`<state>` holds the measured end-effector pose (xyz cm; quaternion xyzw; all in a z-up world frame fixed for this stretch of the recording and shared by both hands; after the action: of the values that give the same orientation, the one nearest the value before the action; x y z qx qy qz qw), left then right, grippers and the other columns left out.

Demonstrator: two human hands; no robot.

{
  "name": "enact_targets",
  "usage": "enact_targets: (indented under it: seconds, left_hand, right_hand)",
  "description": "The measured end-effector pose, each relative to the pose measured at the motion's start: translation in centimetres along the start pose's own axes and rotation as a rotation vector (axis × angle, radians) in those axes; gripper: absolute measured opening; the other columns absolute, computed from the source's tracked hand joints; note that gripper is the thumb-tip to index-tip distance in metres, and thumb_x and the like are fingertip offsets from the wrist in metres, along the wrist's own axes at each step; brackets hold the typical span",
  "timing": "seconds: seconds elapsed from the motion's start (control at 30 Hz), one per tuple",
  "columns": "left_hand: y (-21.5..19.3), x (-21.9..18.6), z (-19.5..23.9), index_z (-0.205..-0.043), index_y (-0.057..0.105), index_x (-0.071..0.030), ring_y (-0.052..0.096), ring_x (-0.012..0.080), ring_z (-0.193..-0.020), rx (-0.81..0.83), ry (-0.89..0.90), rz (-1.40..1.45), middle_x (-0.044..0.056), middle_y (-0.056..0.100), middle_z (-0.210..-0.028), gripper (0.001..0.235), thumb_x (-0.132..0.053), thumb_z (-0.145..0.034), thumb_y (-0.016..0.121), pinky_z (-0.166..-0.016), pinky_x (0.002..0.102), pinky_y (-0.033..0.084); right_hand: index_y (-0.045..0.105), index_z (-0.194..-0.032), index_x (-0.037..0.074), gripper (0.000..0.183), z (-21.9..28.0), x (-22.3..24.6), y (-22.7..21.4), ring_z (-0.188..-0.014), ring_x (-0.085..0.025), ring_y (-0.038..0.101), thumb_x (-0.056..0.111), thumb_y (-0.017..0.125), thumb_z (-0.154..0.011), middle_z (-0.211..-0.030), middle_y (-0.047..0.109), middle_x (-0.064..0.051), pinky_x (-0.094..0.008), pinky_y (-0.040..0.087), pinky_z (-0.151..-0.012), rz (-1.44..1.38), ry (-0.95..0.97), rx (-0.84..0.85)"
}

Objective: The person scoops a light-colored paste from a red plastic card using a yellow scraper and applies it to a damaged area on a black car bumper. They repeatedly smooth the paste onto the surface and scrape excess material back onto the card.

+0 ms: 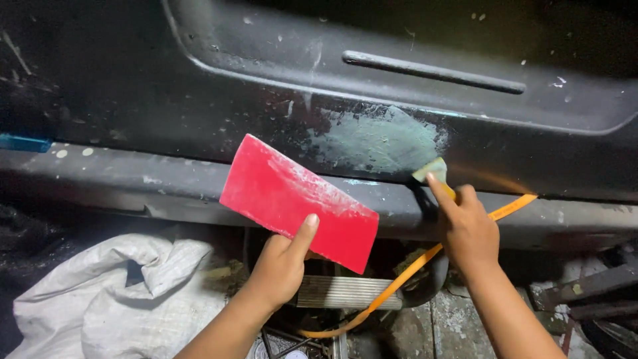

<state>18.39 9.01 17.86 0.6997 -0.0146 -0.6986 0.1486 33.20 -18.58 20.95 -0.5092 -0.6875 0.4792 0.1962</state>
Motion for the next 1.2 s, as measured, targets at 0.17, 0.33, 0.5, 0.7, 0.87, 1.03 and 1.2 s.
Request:
enact_targets:
  seconds: [0.17,0.33,0.5,0.7,0.87,1.03,1.2]
  left_hand:
    - [-0.7,1.0,-1.1,-0.116,0.076,-0.008,0.073,0.0174,-0.115,0.003,0.024,0.014,0.003,0.079,-0.114,0.045,-0.038,-0.099,0.047,-0.102,0.033,0.055]
    - [-1.7,1.2,-1.3,-0.116,0.077,-0.007,0.075,0.02,-0.116,-0.06,0.082,0.018,0.005,0.081,-0.116,0.046,-0.038,-0.099,0.047,-0.103,0.033,0.056]
    - [-1.9,1.4,-1.2,-0.122,0.075,-0.008,0.073,0.0192,-0.12,-0.069,0.043,-0.018,0.004,0.079,-0.121,0.047,-0.038,-0.097,0.049,-0.106,0.033,0.054]
    - [-2.1,1.7,-1.4,-0.122,0.075,-0.008,0.072,0.0178,-0.12,-0.074,0.041,-0.014,0.003,0.079,-0.121,0.047,-0.039,-0.097,0.049,-0.106,0.032,0.054]
    - [-1.9,1.4,-2.0,-0.12,0.075,-0.009,0.072,0.0171,-0.118,-0.081,0.025,-0.041,0.002,0.079,-0.118,0.047,-0.041,-0.097,0.048,-0.104,0.031,0.054]
    - [-2.1,1.5,-1.8,-0.12,0.077,-0.008,0.074,0.0187,-0.117,-0.056,-0.026,-0.023,0.004,0.08,-0.117,0.048,-0.04,-0.096,0.049,-0.104,0.032,0.055]
    - [-2.8,2.2,-1.6,-0.119,0.076,-0.008,0.072,0.0171,-0.115,-0.088,-0.04,-0.053,0.003,0.079,-0.115,0.047,-0.039,-0.097,0.049,-0.103,0.032,0.053]
  right_hand:
    - [0.047,-0.155,0.037,0.078,-0.2,4.2,-0.6,-0.065,-0.036,0.053,0.005,0.057,-0.084,-0.097,0.049,-0.009,-0.05,0.037,-0.042,-0.089,-0.069,-0.102]
    - [0.05,-0.156,0.032,0.065,-5.8,9.1,-3.3,-0.062,-0.029,0.049,0.006,0.058,-0.097,-0.095,0.046,-0.007,-0.045,0.043,-0.04,0.005,-0.324,-0.325]
    - [0.044,-0.158,0.041,0.078,-3.7,2.6,-0.4,-0.065,-0.029,0.045,-0.002,0.059,-0.094,-0.091,0.044,-0.007,-0.043,0.036,-0.039,0.099,-0.256,-0.286]
    - [0.044,-0.159,0.036,0.079,0.0,2.5,0.8,-0.066,-0.033,0.05,0.004,0.06,-0.088,-0.1,0.047,-0.008,-0.047,0.038,-0.045,-0.081,-0.017,-0.161]
    - [0.046,-0.156,0.031,0.061,-4.4,8.7,-2.3,-0.064,-0.031,0.051,0.007,0.054,-0.101,-0.099,0.05,-0.01,-0.044,0.039,-0.038,-0.085,-0.256,-0.286]
    - [0.048,-0.157,0.041,0.08,-4.8,3.9,-1.8,-0.066,-0.025,0.043,-0.006,0.061,-0.094,-0.088,0.044,-0.005,-0.036,0.032,-0.042,0.107,-0.245,-0.398]
    - [0.049,-0.157,0.039,0.077,0.2,0.2,1.4,-0.061,-0.03,0.039,0.001,0.059,-0.091,-0.089,0.039,-0.006,-0.042,0.033,-0.043,-0.081,0.109,-0.278]
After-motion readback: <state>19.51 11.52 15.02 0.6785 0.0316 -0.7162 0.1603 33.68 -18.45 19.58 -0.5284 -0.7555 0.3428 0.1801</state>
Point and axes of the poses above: each hand's wrist, its own z-axis away from the middle knuckle, its own y-axis out of the palm, x = y × z, the point moved 6 cm from there along -z, towards the middle knuckle
